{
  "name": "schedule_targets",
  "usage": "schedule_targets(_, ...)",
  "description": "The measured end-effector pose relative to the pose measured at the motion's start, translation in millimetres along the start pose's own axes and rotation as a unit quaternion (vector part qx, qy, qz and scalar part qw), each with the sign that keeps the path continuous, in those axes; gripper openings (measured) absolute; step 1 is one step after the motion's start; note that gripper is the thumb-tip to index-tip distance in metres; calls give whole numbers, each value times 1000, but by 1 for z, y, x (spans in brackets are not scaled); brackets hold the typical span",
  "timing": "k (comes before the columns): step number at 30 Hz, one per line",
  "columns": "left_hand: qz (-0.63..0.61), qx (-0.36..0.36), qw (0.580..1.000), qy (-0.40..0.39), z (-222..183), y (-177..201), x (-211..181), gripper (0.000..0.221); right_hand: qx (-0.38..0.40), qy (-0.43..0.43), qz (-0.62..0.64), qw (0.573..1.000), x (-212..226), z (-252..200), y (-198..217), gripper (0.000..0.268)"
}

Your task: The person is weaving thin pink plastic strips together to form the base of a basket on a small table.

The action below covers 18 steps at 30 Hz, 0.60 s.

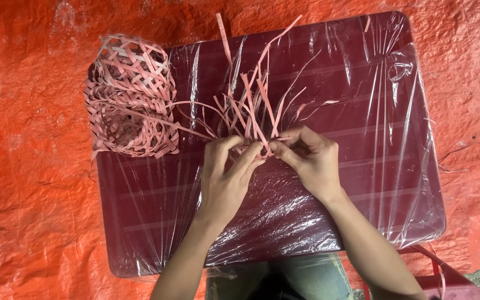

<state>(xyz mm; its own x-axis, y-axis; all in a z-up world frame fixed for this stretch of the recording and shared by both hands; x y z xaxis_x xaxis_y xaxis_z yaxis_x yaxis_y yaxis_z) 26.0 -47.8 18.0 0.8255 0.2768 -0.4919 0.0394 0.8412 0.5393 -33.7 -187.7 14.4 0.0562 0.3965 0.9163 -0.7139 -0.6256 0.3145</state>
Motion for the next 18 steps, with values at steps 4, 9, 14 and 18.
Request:
schedule_targets(4,3,-10,1000,3,-1,1,1,28,-3,0,59,998,0,-3,0,21)
schedule_targets(9,-1,-15,1000,19,-2,1,4,27,16,4,123,992,-5,-1,-1,12)
schedule_targets(14,29,-13,999,4,-6,-1,5,30,32,-34,104,993,-2,2,-3,8)
schedule_targets(18,39,-28,999,-8,-5,-2,2,26,38,-42,102,993,-4,3,-3,8)
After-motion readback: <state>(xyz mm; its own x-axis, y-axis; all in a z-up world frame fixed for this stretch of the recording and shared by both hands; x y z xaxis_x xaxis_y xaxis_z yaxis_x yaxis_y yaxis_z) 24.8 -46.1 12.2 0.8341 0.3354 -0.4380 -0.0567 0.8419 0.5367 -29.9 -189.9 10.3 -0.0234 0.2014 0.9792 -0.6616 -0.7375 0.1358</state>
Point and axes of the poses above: each hand's wrist, its own z-axis towards the middle knuckle, its own y-axis out of the back of the hand, x = y × z, the point moved 6 cm from there along z, towards the middle knuckle, and after that the axes turned 10 degrees about -x, right-handed, at the moved point
